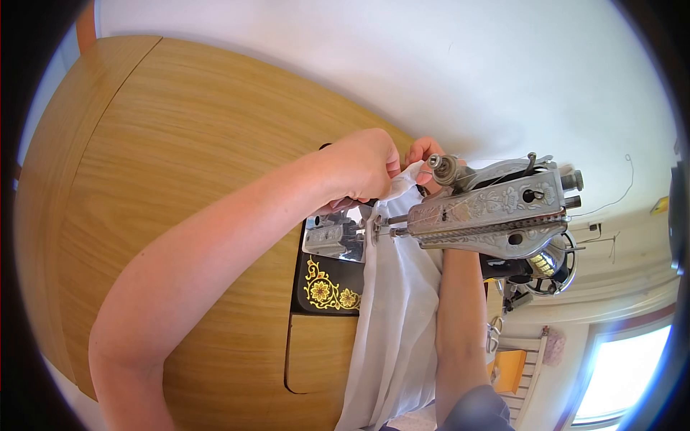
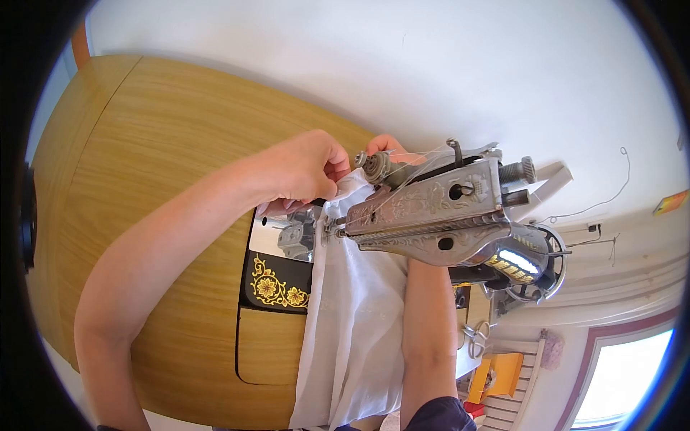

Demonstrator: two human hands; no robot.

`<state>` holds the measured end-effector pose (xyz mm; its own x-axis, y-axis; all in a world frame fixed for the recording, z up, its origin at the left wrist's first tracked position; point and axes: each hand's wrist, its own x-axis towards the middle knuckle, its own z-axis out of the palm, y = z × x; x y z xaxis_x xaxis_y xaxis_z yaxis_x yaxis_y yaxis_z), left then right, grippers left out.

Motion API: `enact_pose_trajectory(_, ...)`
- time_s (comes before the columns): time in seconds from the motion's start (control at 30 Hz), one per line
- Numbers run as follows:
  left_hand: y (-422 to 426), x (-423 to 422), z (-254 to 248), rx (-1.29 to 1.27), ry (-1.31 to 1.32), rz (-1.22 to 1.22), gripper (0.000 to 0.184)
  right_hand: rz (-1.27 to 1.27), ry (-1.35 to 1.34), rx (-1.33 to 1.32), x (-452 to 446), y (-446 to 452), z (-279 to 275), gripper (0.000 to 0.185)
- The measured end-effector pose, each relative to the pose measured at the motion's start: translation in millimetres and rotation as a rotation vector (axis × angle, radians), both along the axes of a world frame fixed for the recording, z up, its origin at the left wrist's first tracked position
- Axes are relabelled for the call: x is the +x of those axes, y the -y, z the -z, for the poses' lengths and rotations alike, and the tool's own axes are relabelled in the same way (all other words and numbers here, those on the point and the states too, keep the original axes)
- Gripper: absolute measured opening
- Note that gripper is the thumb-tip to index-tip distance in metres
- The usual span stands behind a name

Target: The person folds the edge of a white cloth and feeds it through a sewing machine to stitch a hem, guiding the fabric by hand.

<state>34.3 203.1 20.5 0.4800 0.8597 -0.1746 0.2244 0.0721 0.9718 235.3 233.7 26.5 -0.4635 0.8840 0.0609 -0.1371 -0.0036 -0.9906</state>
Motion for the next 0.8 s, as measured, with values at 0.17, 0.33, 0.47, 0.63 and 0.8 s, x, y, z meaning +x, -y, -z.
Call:
enact_pose_trajectory(0.17, 2, -1, 0, 0.01, -0.003, 0.027, 0.008, 0.008, -0.017, -0.003, 0, -1, 0, 0.006)
enact_pose_trajectory(0.33, -7, -4, 0, -0.11, 0.077, 0.026, 0.009, 0.022, -0.035, -0.001, 0, 1, 2, 0.005)
enact_pose_trajectory(0.47, -7, -6, -3, -0.12, 0.091, 0.03, 0.007, 0.039, -0.045, -0.003, 3, 5, 3, 0.005)
enact_pose_trajectory(0.63, 0, -1, -2, 0.028, 0.004, 0.028, 0.009, 0.06, -0.059, -0.01, 3, 9, 4, 0.008)
enact_pose_trajectory(0.8, -4, -1, 4, 0.035, 0.045, 0.039, 0.009, 0.08, -0.043, 0.021, 5, 6, 10, 0.01)
